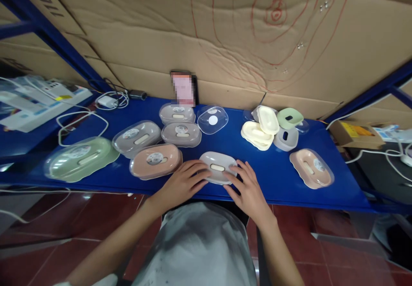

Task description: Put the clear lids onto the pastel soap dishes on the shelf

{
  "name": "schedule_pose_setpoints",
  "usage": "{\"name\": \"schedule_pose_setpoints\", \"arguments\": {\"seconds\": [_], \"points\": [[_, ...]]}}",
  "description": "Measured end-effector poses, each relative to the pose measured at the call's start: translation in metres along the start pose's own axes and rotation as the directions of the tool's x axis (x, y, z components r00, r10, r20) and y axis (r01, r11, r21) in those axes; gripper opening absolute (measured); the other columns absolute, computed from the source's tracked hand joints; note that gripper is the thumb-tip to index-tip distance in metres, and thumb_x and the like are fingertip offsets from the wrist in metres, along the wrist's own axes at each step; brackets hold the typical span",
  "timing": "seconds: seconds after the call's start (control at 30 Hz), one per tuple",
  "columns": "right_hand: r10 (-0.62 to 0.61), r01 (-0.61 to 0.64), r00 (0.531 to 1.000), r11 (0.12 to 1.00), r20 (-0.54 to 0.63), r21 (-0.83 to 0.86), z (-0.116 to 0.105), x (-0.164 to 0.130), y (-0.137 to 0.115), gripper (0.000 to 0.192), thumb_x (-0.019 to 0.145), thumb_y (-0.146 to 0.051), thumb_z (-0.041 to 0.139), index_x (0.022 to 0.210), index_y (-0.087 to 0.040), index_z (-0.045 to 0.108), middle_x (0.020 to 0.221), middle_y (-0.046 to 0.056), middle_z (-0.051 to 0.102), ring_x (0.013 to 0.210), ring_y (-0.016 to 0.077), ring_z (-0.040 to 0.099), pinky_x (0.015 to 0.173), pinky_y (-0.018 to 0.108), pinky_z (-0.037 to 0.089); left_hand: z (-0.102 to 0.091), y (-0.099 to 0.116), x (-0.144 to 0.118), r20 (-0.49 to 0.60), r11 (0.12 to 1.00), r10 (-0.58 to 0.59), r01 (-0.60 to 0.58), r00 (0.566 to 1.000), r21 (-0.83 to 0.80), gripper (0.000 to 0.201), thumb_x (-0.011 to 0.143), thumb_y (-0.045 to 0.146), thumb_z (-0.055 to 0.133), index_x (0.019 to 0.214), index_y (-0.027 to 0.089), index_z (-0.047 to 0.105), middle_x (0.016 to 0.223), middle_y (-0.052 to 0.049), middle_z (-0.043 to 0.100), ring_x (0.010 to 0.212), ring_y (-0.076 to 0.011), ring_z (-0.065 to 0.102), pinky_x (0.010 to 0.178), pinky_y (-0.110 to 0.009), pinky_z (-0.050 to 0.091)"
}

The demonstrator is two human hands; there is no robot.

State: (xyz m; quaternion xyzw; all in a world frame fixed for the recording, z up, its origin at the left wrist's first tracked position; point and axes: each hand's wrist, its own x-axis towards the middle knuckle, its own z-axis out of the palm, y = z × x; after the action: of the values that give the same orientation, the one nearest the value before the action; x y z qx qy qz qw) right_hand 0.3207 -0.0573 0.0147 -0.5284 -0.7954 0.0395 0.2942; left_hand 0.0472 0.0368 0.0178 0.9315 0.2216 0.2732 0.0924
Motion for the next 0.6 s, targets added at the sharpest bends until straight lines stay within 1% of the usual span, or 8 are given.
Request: {"name": "schedule_pose_setpoints", "arguments": {"seconds": [0.1, 0.17, 0.23, 0.3, 0.37, 0.47, 0.53, 0.6], "points": [[-0.034, 0.035, 0.996, 0.999, 0.083, -0.014, -0.011, 0.029, 0.011, 0.042, 0.109, -0.033, 0.061, 0.151, -0.036, 0.064, 0.149, 0.007, 0.069, 0.152, 0.0341, 0.054, 0.127, 0.069, 0.04, 0.001, 0.005, -0.007, -0.016, 0.999, -0.035, 0.036, 0.999, 0.037, 0.022, 0.107, 0.025, 0.065, 0.128, 0.022, 0.068, 0.119, -0.01, 0.072, 0.117, -0.0266, 0.066, 0.102, -0.045, 0.056], [-0.044, 0.046, 0.997, 0.998, 0.064, -0.034, -0.012, 0.065, 0.023, 0.044, 0.112, -0.032, 0.053, 0.155, -0.033, 0.059, 0.151, 0.009, 0.068, 0.15, 0.0322, 0.056, 0.125, 0.065, 0.043, 0.001, 0.006, -0.01, -0.022, 0.996, -0.066, 0.067, 0.998, 0.067, 0.021, 0.106, 0.027, 0.067, 0.127, 0.022, 0.068, 0.115, -0.009, 0.071, 0.112, -0.0268, 0.065, 0.099, -0.045, 0.056], [-0.055, 0.059, 0.997, 0.996, 0.049, -0.071, -0.003, 0.108, 0.035, 0.044, 0.112, -0.034, 0.053, 0.155, -0.027, 0.059, 0.152, 0.011, 0.068, 0.149, 0.0323, 0.057, 0.122, 0.06, 0.045, 0.001, 0.007, -0.011, -0.024, 0.992, -0.081, 0.083, 0.996, 0.091, 0.021, 0.107, 0.029, 0.066, 0.126, 0.022, 0.067, 0.115, -0.01, 0.07, 0.11, -0.0272, 0.065, 0.096, -0.044, 0.056], [-0.067, 0.076, 0.993, 0.993, 0.1, -0.091, 0.014, 0.147, 0.045, 0.046, 0.109, -0.039, 0.062, 0.152, -0.022, 0.061, 0.152, 0.015, 0.067, 0.146, 0.0339, 0.058, 0.12, 0.058, 0.045, 0.001, 0.007, -0.011, -0.014, 0.99, -0.089, 0.09, 0.996, 0.105, 0.021, 0.107, 0.03, 0.066, 0.126, 0.021, 0.066, 0.115, -0.01, 0.068, 0.108, -0.0274, 0.064, 0.093, -0.043, 0.055], [-0.047, 0.062, 0.986, 0.994, 0.161, -0.09, 0.033, 0.173, 0.051, 0.046, 0.104, -0.043, 0.071, 0.143, -0.02, 0.067, 0.143, 0.016, 0.072, 0.137, 0.0344, 0.065, 0.118, 0.057, 0.045, 0.0, 0.007, -0.011, -0.006, 0.988, -0.101, 0.101, 0.995, 0.116, 0.022, 0.107, 0.031, 0.066, 0.127, 0.021, 0.066, 0.115, -0.01, 0.068, 0.106, -0.0277, 0.064, 0.091, -0.043, 0.055], [-0.008, 0.023, 0.984, 0.996, 0.177, -0.083, 0.049, 0.185, 0.057, 0.039, 0.099, -0.046, 0.077, 0.129, -0.02, 0.073, 0.124, 0.014, 0.08, 0.121, 0.0342, 0.072, 0.114, 0.057, 0.046, -0.001, 0.007, -0.012, -0.006, 0.986, -0.113, 0.113, 0.994, 0.125, 0.023, 0.107, 0.032, 0.067, 0.126, 0.021, 0.065, 0.115, -0.01, 0.067, 0.106, -0.0279, 0.064, 0.09, -0.043, 0.054], [0.006, 0.006, 0.987, 0.997, 0.16, -0.075, 0.046, 0.179, 0.06, 0.031, 0.102, -0.045, 0.074, 0.121, -0.021, 0.075, 0.116, 0.013, 0.081, 0.116, 0.0339, 0.073, 0.112, 0.057, 0.046, -0.001, 0.007, -0.012, 0.004, 0.986, -0.114, 0.113, 0.993, 0.123, 0.022, 0.107, 0.031, 0.066, 0.126, 0.021, 0.066, 0.116, -0.009, 0.067, 0.107, -0.0279, 0.063, 0.092, -0.043, 0.054], [0.014, -0.005, 0.99, 0.998, 0.141, -0.063, 0.034, 0.168, 0.061, 0.026, 0.107, -0.043, 0.064, 0.116, -0.022, 0.076, 0.113, 0.012, 0.08, 0.111, 0.031, 0.074, 0.108, 0.052, 0.05, -0.001, 0.007, -0.012, 0.011, 0.986, -0.114, 0.112, 0.993, 0.122, 0.021, 0.107, 0.031, 0.067, 0.126, 0.021, 0.066, 0.116, -0.009, 0.067, 0.108, -0.028, 0.063, 0.093, -0.043, 0.053]]}}
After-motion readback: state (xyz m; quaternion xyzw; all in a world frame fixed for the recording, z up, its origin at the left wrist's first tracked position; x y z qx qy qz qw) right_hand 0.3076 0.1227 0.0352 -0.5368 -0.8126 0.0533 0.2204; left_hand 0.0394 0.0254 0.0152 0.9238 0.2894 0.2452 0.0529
